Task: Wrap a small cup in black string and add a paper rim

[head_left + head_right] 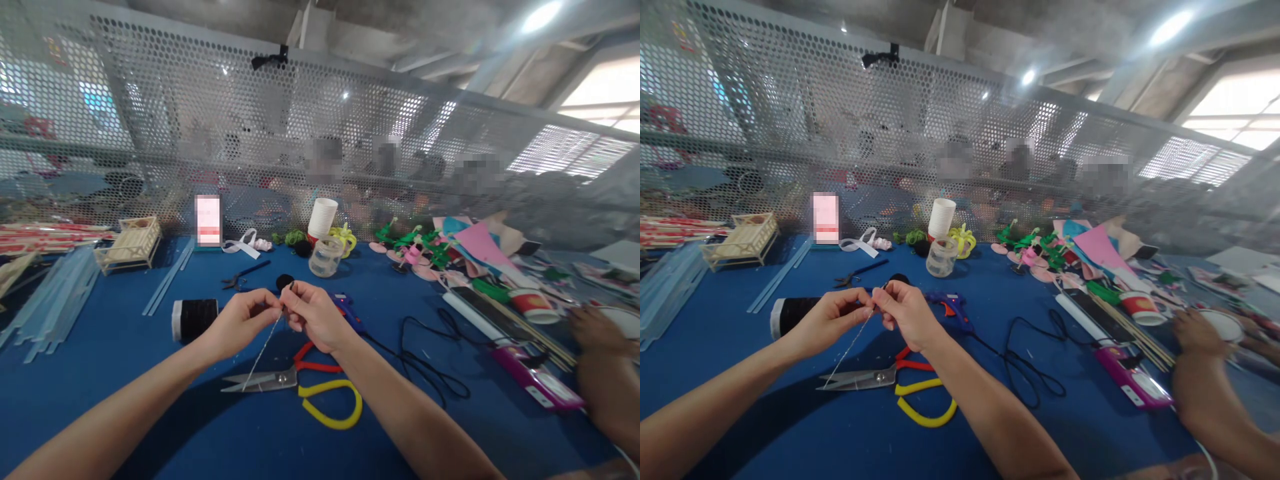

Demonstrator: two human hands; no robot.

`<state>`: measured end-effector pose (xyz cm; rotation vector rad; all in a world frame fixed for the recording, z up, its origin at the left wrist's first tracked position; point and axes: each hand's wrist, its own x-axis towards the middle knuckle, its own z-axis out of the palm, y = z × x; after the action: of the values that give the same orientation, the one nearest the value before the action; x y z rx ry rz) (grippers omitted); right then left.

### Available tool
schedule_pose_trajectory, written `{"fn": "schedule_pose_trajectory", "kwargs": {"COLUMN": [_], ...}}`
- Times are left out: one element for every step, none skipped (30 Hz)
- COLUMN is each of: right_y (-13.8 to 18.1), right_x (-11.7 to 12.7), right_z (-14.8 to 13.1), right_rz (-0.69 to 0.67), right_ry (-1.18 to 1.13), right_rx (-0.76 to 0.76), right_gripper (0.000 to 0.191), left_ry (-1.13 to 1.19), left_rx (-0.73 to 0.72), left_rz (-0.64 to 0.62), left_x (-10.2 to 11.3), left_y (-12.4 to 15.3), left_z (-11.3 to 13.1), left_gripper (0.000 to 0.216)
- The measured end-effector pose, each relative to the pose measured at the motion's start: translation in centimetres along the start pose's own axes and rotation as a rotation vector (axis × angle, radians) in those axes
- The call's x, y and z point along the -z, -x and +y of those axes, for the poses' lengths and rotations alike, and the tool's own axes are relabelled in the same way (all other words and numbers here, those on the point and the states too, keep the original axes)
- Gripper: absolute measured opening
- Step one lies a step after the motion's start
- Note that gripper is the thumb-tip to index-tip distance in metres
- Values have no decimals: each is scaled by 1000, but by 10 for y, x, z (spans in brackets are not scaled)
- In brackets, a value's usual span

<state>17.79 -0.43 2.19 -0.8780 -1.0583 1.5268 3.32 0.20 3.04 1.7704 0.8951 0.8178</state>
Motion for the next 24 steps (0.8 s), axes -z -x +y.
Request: {"fn": "schedule_pose_trajectory", "kwargs": {"right_y": [0, 0, 0, 0, 0, 0, 0, 0, 0, 0, 0, 0, 0, 0, 0, 0, 0, 0, 0, 0, 0, 0, 0, 1], "right_x": [-1, -1, -2, -2, -3, -3, -3, -3, -3, -3, -2, -2, -1, 0, 1, 1, 2, 2, 2, 2, 2, 1, 1, 1], "right_z": [1, 2, 3, 4, 4, 5, 5, 5, 4, 4, 3, 3, 2, 2, 2, 1, 1, 1, 2, 2, 2, 2, 2, 2], "right_rz": [4, 9, 13, 15, 14, 12, 9, 6, 4, 3, 1, 0, -2, -4, -6, -8, -9, -7, -4, 0, 4, 8, 10, 10], "right_ry": [-6, -13, -19, -24, -29, -34, -36, -35, -27, -14, 4, 24, 44, 61, 76, 89, 98, 108, 120, 134, 153, 174, 196, 216], "right_rx": [6, 14, 22, 29, 36, 42, 48, 54, 60, 66, 73, 80, 87, 91, 94, 96, 98, 101, 107, 115, 125, 137, 148, 157], "right_gripper": [36, 36, 36, 36, 36, 36, 36, 36, 36, 36, 36, 35, 35, 34, 34, 34, 34, 34, 34, 34, 34, 34, 34, 34], "left_ry": [-15, -32, -47, -60, -68, -71, -71, -68, -65, -62, -57, -49, -35, -22, -8, 7, 21, 35, 48, 58, 69, 81, 98, 118], "left_rx": [-10, -19, -30, -39, -45, -48, -47, -41, -29, -13, 6, 27, 45, 61, 76, 90, 102, 112, 123, 133, 142, 150, 158, 167], "left_rz": [25, 50, 74, 97, 117, 135, 145, 148, 140, 121, 96, 69, 50, 36, 25, 19, 14, 12, 13, 17, 23, 29, 36, 42], "left_x": [-1, -3, -5, -7, -8, -9, -10, -10, -10, -9, -7, -5, -3, -1, 1, 2, 3, 3, 3, 3, 2, 2, 1, 1], "left_y": [0, 0, 1, 1, 2, 3, 3, 4, 4, 4, 4, 4, 4, 4, 4, 4, 4, 4, 4, 4, 4, 4, 4, 4], "left_z": [0, -1, -1, -1, -2, -2, -2, -1, 0, 1, 3, 6, 8, 10, 12, 14, 15, 16, 16, 16, 15, 15, 14, 13], "left_gripper": [16, 16, 16, 15, 15, 14, 14, 14, 14, 16, 17, 19, 20, 21, 21, 21, 20, 19, 17, 16, 15, 15, 15, 16]}}
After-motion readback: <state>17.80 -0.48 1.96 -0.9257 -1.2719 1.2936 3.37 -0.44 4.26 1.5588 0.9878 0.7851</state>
